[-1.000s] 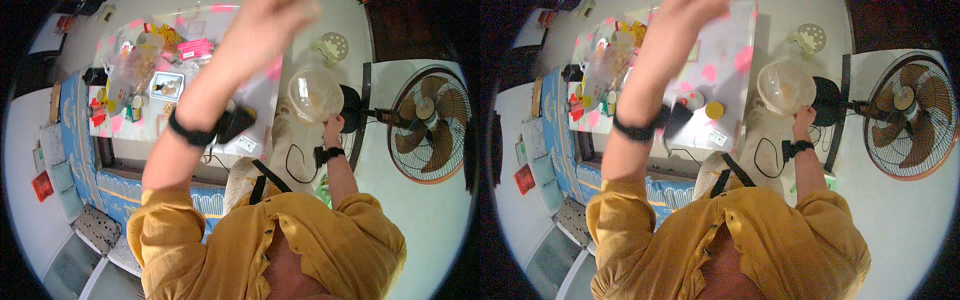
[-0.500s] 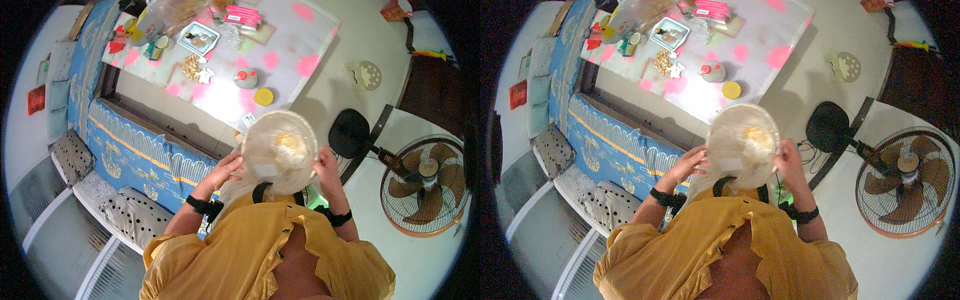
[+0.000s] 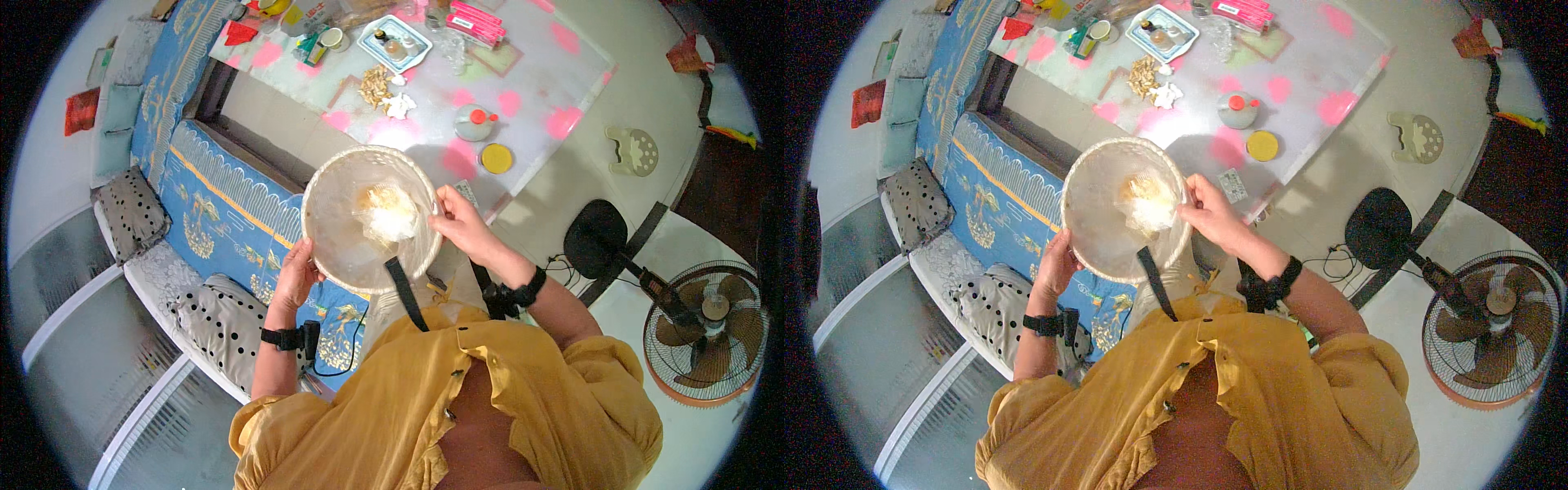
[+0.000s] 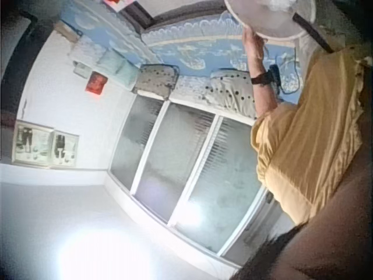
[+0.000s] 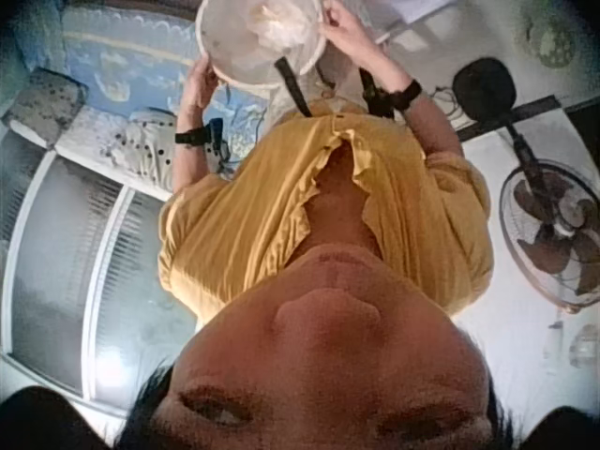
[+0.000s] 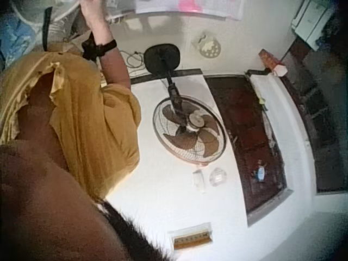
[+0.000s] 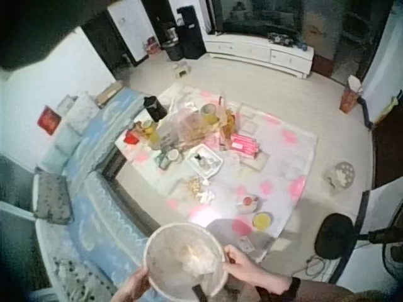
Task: The person folds a white floral-patterned sheet on a bed, then moves several pillows and a snack packet aside. They then walk to a table, pick up a clear bowl, and scoop some loose items from the table into the bowl.
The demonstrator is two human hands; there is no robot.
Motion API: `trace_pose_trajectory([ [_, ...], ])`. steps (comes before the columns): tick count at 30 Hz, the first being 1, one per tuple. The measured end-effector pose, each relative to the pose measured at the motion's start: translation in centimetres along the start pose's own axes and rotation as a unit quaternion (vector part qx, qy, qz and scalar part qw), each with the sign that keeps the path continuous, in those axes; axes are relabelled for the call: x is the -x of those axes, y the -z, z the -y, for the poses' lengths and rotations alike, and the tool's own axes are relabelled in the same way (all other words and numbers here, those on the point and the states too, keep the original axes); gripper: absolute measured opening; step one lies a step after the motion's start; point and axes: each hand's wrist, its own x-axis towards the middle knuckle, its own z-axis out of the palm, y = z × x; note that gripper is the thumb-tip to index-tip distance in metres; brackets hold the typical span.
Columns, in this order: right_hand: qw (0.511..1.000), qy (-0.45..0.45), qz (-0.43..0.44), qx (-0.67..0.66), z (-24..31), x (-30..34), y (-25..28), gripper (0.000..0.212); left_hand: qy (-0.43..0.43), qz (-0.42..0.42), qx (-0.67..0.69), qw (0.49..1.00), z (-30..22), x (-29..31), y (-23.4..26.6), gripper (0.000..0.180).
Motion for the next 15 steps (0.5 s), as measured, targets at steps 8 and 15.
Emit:
trace_pose_trajectory([
  [8,0.995,-0.016,-0.016,0.099,-2.9,-13.5,-5.5,0.021,0.069,-0.012,-0.014,0.997,-2.1,-11.0,10.2,0.056],
  [15,0.983,0.033,-0.01,0.181,-4.6,-20.9,-10.3,0.021,0.091,-0.024,-0.064,0.993,-5.9,-16.1,18.7,0.056],
])
